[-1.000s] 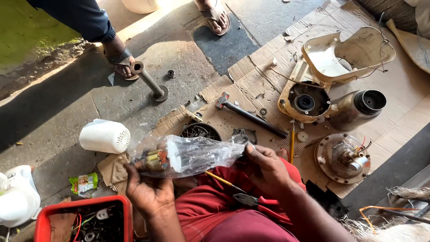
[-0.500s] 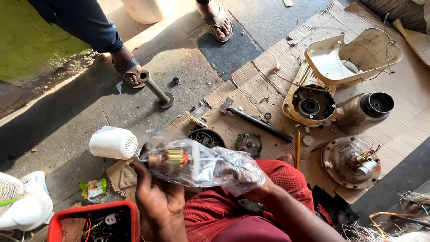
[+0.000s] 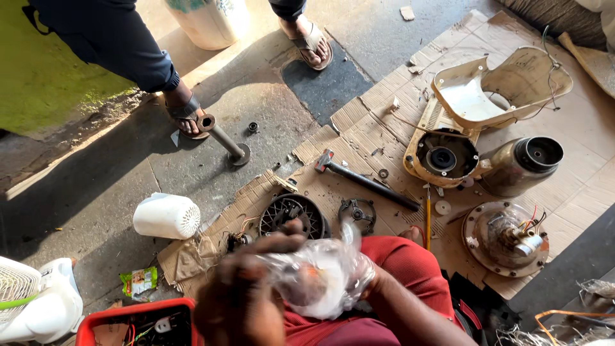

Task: The person disassembles and reassembles internal components of a ceiling fan motor by hand and using a screwdriver and pliers, handling the motor casing and the rotor.

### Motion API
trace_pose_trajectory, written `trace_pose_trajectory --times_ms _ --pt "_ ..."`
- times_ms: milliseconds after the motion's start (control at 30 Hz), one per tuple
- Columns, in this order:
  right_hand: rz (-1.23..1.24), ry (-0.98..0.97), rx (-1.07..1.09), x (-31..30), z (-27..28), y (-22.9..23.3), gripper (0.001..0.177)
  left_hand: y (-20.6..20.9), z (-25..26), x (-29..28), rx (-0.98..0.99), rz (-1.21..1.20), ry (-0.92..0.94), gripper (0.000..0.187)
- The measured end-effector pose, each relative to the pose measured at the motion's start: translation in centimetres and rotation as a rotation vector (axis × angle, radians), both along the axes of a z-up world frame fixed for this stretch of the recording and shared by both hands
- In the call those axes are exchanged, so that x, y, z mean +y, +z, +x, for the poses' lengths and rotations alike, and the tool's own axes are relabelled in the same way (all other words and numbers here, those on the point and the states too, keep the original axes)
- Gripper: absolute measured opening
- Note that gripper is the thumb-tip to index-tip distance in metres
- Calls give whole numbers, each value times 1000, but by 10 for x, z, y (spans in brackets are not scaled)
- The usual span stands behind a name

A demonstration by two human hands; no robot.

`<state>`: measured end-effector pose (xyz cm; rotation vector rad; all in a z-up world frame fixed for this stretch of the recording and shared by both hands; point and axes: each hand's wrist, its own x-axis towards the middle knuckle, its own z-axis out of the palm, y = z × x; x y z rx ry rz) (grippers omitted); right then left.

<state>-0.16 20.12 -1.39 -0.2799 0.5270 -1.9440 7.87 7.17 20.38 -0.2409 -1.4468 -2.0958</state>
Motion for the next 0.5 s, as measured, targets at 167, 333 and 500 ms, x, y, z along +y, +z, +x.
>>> trace_pose_trajectory --times_ms 167,333,500 --pt "20 -28 20 -4 5 -23 46 27 -4 -24 -70 283 -52 33" --pt "-295 -57 -2 38 4 -15 32 77 32 -112 -408 -69 84 55" --pt "501 -375 -239 61 2 6 29 62 66 -237 -652 -701 597 37"
